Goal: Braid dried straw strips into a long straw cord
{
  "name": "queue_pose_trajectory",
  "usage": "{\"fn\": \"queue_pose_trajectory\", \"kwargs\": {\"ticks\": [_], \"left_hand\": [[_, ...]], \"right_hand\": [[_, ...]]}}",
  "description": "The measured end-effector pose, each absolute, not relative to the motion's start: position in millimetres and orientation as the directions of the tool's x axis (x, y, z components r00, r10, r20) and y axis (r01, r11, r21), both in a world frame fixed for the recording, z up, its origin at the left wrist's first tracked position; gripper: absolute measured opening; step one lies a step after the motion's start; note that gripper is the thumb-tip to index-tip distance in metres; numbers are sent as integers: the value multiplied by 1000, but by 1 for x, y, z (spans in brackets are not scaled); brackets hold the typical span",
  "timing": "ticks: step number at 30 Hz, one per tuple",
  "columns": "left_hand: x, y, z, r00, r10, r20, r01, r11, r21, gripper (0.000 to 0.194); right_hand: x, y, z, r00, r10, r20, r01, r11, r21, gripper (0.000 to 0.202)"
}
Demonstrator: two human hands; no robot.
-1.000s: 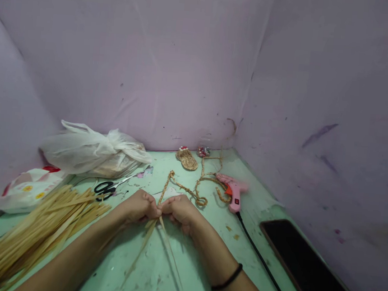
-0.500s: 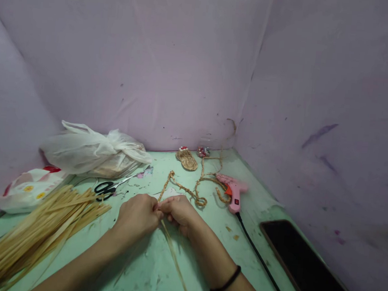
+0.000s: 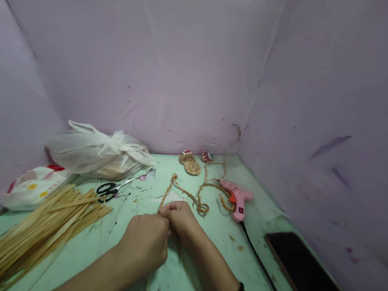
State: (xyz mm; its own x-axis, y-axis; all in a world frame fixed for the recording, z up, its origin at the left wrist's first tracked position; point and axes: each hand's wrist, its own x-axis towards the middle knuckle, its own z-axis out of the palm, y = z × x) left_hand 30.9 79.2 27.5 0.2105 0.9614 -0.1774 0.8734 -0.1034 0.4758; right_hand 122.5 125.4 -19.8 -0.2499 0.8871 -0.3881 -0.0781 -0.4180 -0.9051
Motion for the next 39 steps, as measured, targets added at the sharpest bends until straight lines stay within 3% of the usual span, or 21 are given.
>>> {"fn": "queue_pose_trajectory", "kwargs": {"ticks": [2, 4, 6, 9, 12, 17, 22, 32, 39], "left_hand": [[15, 91, 41, 137, 981, -136, 891, -62, 450, 17], [-2, 105, 50, -23, 995, -101, 783, 81, 617, 14], [-12, 116, 50, -89, 949, -301, 552, 298, 779, 17], [-10, 121, 35, 92, 827, -555, 289, 511, 809, 21], [0, 119, 16, 296, 733, -613, 205, 578, 790, 13], [0, 120, 10, 271, 753, -599, 380, 489, 786, 1], [-8, 123, 17, 260, 785, -563, 499, 390, 774, 8], [-13, 125, 7, 268, 812, -518, 517, 332, 789, 9], [-2, 121, 10, 171, 859, -483, 543, 327, 773, 7]], "right_hand": [[124, 125, -20, -284, 880, -381, -48, -410, -911, 8], [126, 125, -19, -328, 867, -374, -13, -400, -916, 12], [128, 124, -18, -356, 856, -374, 0, -400, -917, 16], [127, 123, -15, -351, 861, -367, -32, -403, -915, 18], [126, 122, -15, -344, 872, -348, -62, -391, -918, 21], [130, 123, -18, -370, 866, -337, 13, -357, -934, 23], [134, 125, -19, -399, 871, -287, 111, -265, -958, 23], [133, 120, -18, -381, 896, -229, 99, -207, -973, 19], [132, 120, -33, -334, 926, -178, 119, -146, -982, 12]]}}
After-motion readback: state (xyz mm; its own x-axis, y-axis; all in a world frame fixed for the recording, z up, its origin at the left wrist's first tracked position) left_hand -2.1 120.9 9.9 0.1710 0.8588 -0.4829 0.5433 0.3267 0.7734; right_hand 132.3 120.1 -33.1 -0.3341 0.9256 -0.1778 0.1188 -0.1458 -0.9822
